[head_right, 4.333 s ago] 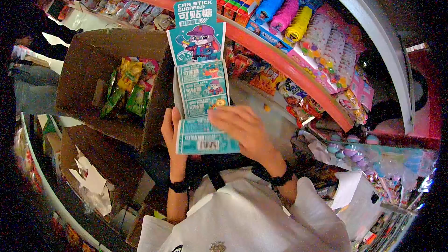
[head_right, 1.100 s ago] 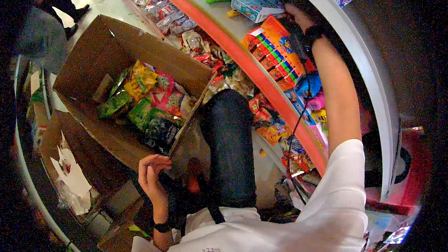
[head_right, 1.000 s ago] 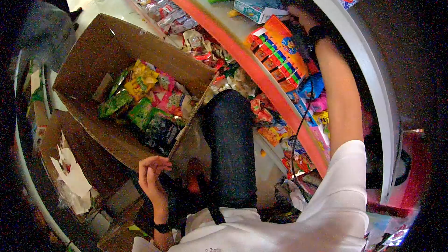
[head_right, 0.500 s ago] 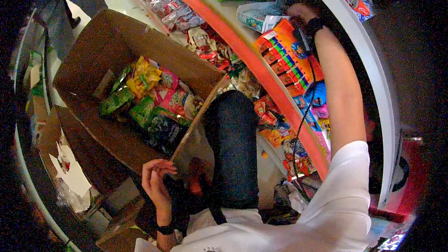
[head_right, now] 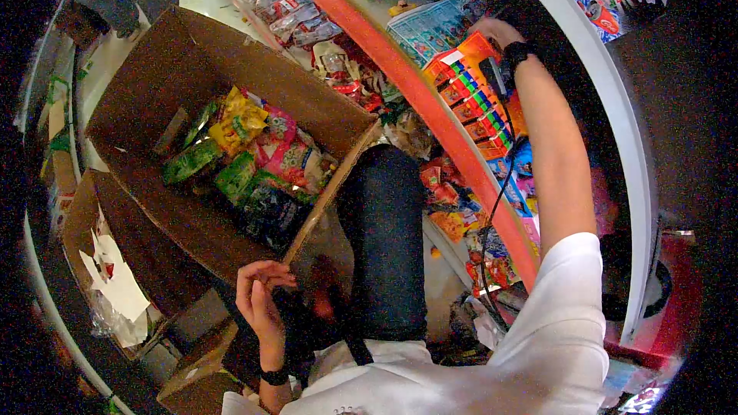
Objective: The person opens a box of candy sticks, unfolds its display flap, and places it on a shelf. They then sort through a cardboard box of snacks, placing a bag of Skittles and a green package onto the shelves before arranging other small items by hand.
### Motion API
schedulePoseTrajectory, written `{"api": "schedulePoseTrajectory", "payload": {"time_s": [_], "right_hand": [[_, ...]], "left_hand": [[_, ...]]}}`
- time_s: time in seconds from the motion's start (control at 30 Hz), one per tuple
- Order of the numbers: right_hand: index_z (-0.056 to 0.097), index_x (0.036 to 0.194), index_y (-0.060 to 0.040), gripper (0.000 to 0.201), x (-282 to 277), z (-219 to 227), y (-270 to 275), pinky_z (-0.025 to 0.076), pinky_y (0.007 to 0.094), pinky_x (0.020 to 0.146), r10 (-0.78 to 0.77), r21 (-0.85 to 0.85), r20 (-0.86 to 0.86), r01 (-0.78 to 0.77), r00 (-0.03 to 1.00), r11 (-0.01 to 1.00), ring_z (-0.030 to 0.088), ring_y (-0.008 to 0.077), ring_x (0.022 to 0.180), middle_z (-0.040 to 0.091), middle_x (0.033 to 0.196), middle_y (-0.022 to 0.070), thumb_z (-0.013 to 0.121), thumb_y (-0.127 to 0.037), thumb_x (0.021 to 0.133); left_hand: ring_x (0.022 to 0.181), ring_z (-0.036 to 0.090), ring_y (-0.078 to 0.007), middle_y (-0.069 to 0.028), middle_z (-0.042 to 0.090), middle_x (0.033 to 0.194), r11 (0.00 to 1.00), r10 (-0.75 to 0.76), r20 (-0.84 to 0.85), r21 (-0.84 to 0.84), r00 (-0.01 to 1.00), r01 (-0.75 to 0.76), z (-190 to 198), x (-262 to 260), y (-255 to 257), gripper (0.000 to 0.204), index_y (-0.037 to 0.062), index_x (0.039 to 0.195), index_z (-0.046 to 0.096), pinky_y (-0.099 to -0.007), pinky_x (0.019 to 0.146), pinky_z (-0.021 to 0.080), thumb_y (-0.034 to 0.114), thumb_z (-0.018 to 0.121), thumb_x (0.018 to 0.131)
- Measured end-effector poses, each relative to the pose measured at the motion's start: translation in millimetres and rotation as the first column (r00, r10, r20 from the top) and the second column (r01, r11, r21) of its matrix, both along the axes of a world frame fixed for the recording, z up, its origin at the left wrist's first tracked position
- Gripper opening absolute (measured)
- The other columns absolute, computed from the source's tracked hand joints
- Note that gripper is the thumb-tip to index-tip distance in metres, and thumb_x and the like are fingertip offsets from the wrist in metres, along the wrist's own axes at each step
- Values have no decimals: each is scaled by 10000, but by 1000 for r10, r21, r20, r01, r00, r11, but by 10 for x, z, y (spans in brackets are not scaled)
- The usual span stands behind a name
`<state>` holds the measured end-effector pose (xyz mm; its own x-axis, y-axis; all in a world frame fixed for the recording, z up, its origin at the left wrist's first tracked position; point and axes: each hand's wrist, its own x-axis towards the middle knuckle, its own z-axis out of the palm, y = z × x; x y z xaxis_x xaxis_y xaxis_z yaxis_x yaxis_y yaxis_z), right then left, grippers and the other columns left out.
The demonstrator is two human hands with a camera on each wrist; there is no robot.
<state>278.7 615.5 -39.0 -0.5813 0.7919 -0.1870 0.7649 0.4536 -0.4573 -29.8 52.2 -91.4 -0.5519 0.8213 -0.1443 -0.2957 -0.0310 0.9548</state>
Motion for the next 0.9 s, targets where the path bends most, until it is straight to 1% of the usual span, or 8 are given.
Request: {"api": "schedulePoseTrajectory", "payload": {"time_s": [0.07, 0.17, 0.27, 0.47, 0.67, 0.8, 0.83, 0.9], "right_hand": [[707, 970, -44, 284, -9, -30, 39, 485, 328, 778, -111, -124, -11, 109, 994, 986, 632, 217, 880, 690, 995, 84, 638, -265, 806], [696, 972, -21, 322, -152, -158, 238, 492, 398, 785, -294, 243, 145, 254, 945, 936, 643, 303, 916, 679, 1001, 169, 623, -295, 819], [686, 957, 4, 375, -721, 322, -287, 496, 467, 776, -332, 598, 315, 86, 889, 797, 641, 389, 917, 656, 965, 252, 594, -342, 847], [661, 867, 61, 496, -1433, 277, -773, 509, 477, 700, 125, 276, 452, -272, 883, 922, 638, 427, 729, 649, 799, 275, 560, -424, 875], [623, 789, 80, 516, -1563, -18, -1191, 494, 475, 696, 99, 337, 460, -277, 882, 900, 632, 423, 740, 642, 775, 274, 568, -425, 879], [628, 795, 64, 493, -1676, 75, -1270, 491, 479, 694, 64, 312, 502, -250, 863, 917, 629, 431, 774, 641, 792, 277, 570, -419, 877], [656, 922, 64, 483, -1737, 136, -1234, 511, 490, 810, 25, 237, 578, -197, 816, 951, 625, 428, 945, 642, 990, 284, 555, -403, 854], [661, 910, 53, 446, -1958, 191, -1313, 514, 487, 802, 57, 425, 556, -343, 829, 838, 630, 427, 925, 648, 952, 274, 560, -376, 838]], "left_hand": [[812, 621, -221, -162, 612, 970, 1000, 2, -10, -4, 1000, -2, 2, 9, 2, 306, -29, 1079, 520, -337, 708, 529, 250, 440, 980], [812, 621, -215, -158, 614, 962, 1000, 5, -22, -8, 1000, -5, -8, 12, -8, 311, -28, 1075, 525, -335, 711, 529, 256, 440, 981], [819, 621, -212, -149, 617, 953, 1000, 0, -33, -9, 999, -1, 3, 17, -3, 294, -27, 1067, 533, -333, 718, 528, 239, 440, 981], [876, 617, -183, -132, 638, 1005, 1000, -8, -103, -1, 995, 8, 27, 43, -52, 189, -8, 1090, 543, -305, 807, 501, 119, 513, 953], [942, 609, -206, -125, 625, 1034, 988, -89, -631, -152, 771, -10, 73, -67, -156, 183, -16, 1080, 555, -297, 857, 469, 48, 554, 909], [934, 586, -338, -180, 600, 977, 980, -155, -777, -198, 611, -3, 70, -288, -253, 228, -17, 1025, 577, -385, 821, 467, 19, 634, 807], [943, 577, -348, -171, 597, 966, 978, -156, -791, -207, 592, -19, 80, -341, -267, 198, -11, 973, 588, -406, 835, 456, 15, 647, 786], [966, 577, -346, -165, 606, 973, 983, -110, -837, -172, 536, -66, 88, -485, -273, 148, -6, 956, 594, -411, 861, 449, 25, 625, 815]]}}
